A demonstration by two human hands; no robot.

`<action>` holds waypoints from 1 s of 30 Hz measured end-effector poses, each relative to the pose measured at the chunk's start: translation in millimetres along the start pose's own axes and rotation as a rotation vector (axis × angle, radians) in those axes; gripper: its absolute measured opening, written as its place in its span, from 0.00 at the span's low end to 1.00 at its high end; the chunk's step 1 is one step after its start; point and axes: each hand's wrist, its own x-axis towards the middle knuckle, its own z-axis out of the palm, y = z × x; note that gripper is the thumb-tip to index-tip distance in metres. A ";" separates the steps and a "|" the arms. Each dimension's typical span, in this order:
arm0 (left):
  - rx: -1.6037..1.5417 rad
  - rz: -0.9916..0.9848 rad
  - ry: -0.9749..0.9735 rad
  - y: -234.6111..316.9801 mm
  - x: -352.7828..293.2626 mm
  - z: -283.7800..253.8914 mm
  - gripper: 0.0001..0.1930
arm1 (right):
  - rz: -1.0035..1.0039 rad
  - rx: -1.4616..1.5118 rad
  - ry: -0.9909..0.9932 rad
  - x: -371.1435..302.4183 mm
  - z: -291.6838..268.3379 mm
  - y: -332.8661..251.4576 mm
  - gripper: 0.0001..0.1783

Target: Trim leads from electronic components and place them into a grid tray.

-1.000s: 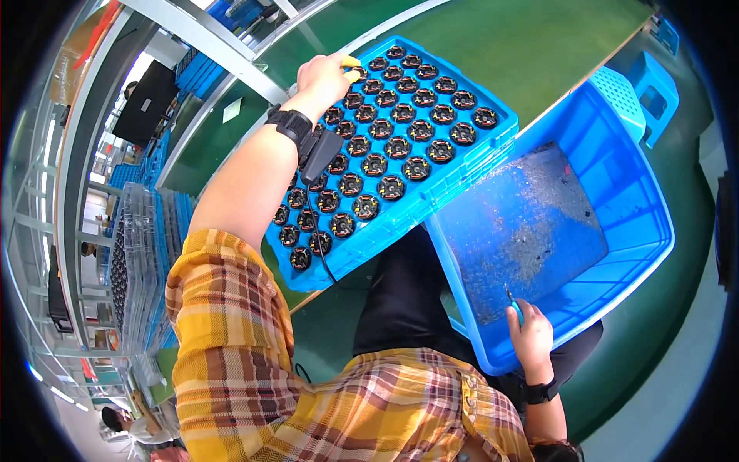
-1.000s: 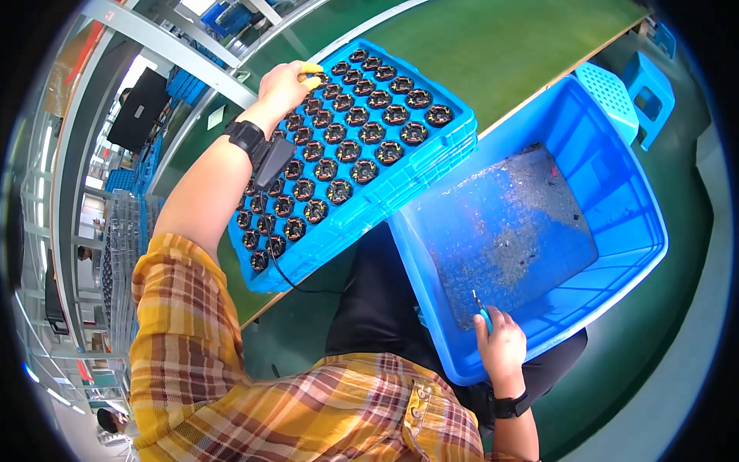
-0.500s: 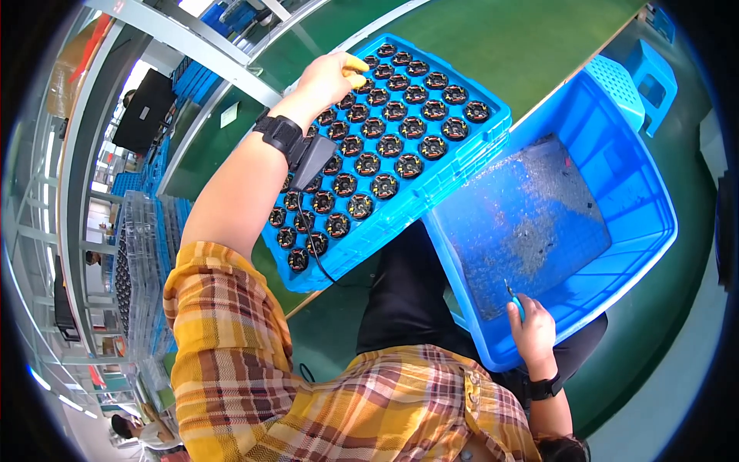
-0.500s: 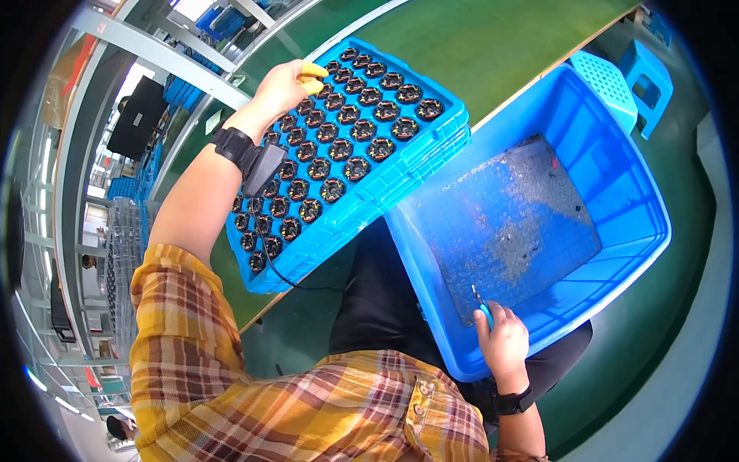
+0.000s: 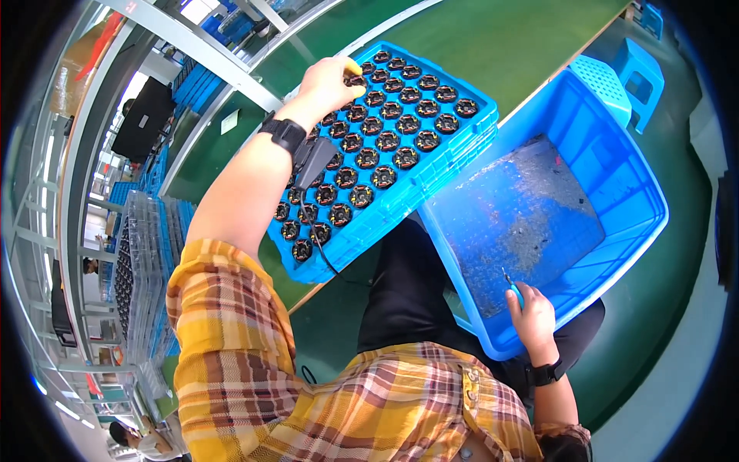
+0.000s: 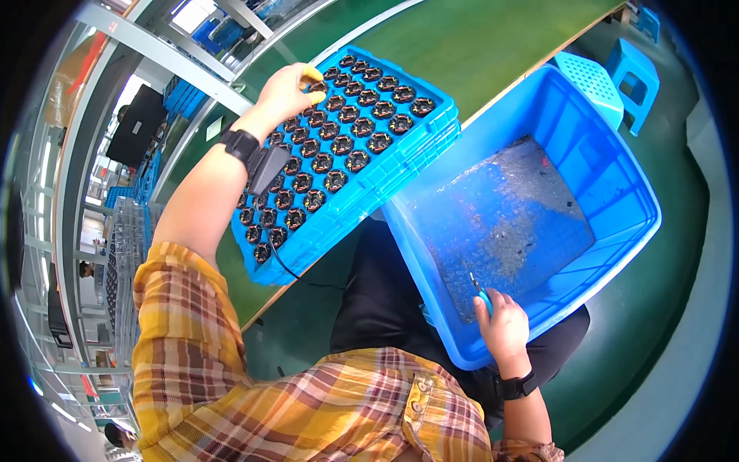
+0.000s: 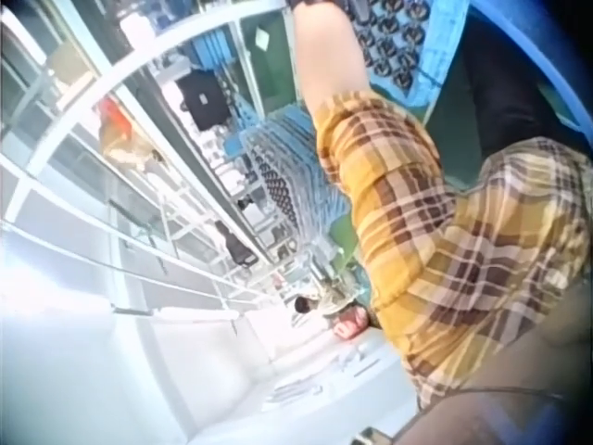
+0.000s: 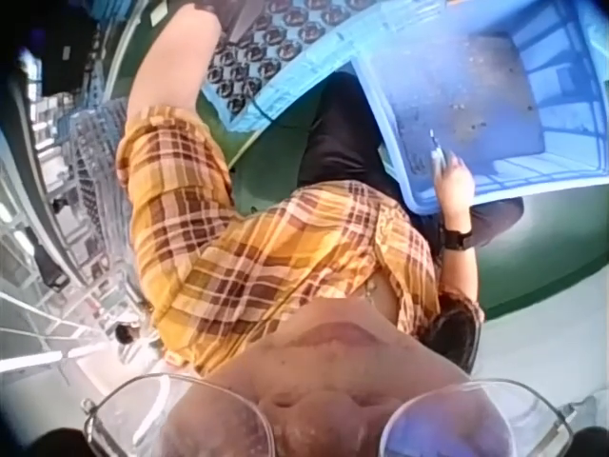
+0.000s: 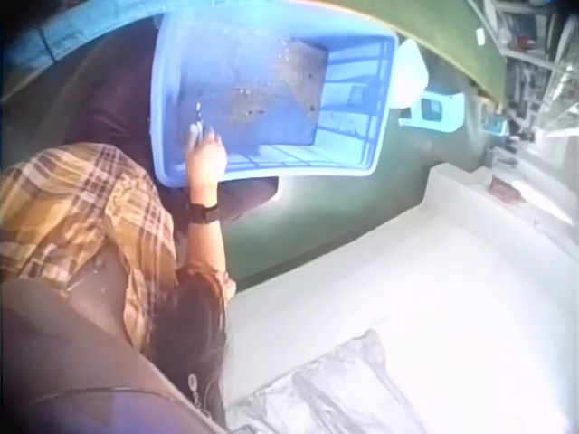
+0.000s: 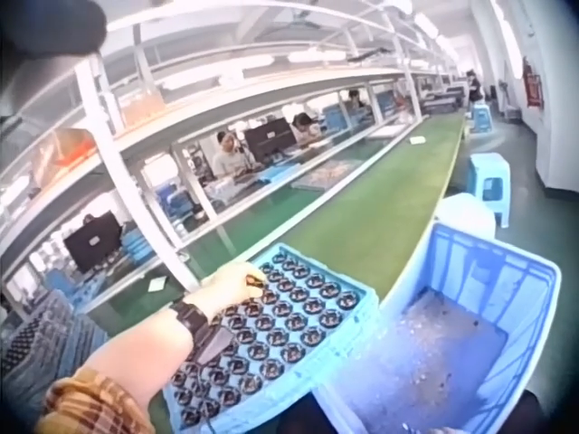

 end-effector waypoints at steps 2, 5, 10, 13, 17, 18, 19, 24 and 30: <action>-0.094 -0.020 0.187 12.4 -16.4 -8.3 0.20 | -0.009 0.004 0.002 -0.5 -2.1 1.6 0.17; -0.289 0.063 0.234 59.9 -59.0 -27.6 0.22 | -0.036 0.021 0.029 -1.6 -1.0 8.5 0.17; -1.012 0.252 0.018 130.4 -134.2 4.3 0.21 | -0.071 0.183 0.138 0.8 -2.2 9.7 0.17; -1.115 0.233 -0.087 157.4 -167.2 30.5 0.22 | -0.122 0.264 0.196 3.1 -31.5 -20.9 0.17; -1.255 0.204 -0.178 173.2 -182.0 76.0 0.24 | -0.195 0.196 0.172 -3.0 -70.6 -52.2 0.19; -1.271 0.186 -0.181 179.5 -184.6 86.7 0.25 | -0.200 0.157 0.199 -5.2 -74.1 -53.4 0.20; -1.281 0.190 -0.213 182.5 -185.8 94.1 0.25 | -0.210 0.120 0.228 -5.8 -75.1 -55.0 0.21; -1.293 0.182 -0.253 199.4 -193.0 110.2 0.23 | -0.213 -0.070 0.289 -12.3 -76.4 -50.4 0.23; -1.103 0.261 -0.182 203.5 -196.4 114.9 0.20 | -0.208 -0.137 0.277 -20.2 -77.5 -47.9 0.21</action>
